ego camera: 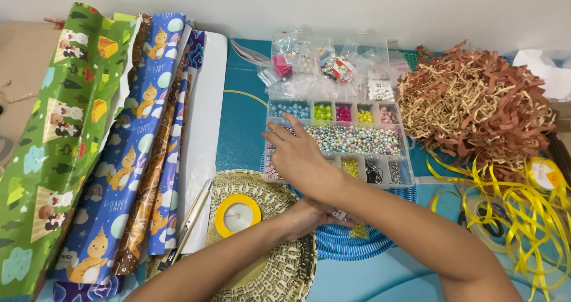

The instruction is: Sorting and inspecting small beads and packaging them into plastic bags within an organizer.

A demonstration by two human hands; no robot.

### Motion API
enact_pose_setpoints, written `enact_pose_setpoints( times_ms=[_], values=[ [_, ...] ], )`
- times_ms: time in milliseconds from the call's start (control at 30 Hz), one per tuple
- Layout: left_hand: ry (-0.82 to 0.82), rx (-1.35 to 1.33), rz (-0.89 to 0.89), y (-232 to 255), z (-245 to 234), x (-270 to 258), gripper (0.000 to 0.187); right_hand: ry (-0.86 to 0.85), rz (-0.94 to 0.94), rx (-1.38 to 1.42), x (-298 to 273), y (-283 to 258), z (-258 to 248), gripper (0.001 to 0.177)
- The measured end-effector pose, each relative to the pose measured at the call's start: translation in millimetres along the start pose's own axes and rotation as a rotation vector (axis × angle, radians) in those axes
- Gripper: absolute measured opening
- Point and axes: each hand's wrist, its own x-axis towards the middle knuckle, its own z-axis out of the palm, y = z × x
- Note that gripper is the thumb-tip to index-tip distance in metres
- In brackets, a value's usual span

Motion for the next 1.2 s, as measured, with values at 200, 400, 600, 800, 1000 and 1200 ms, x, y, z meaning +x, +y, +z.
enact_pose_setpoints(
  times_ms=[200, 400, 600, 800, 1000, 1200],
  values=[
    [0.027, -0.008, -0.048, -37, -30, 19, 0.059, 0.051, 0.019, 0.048, -5, -2, -16, 0.007],
    [-0.069, 0.03, -0.065, -26, -27, 13, 0.043, 0.049, 0.244, 0.5, -55, 33, -69, 0.011],
    [-0.119, 0.046, -0.052, -21, -29, 14, 0.033, 0.199, 0.439, 0.727, -156, 53, -52, 0.01],
    [-0.119, 0.029, -0.038, -25, -33, 16, 0.038, 0.184, 0.51, 0.751, -172, 44, -44, 0.016],
    [-0.112, -0.005, -0.034, -25, -34, 16, 0.033, 0.11, 0.464, 0.763, -170, 46, -45, 0.017],
    [-0.079, -0.016, -0.045, -23, -31, 14, 0.036, 0.07, 0.499, 0.759, -171, 46, -46, 0.02]
  ],
)
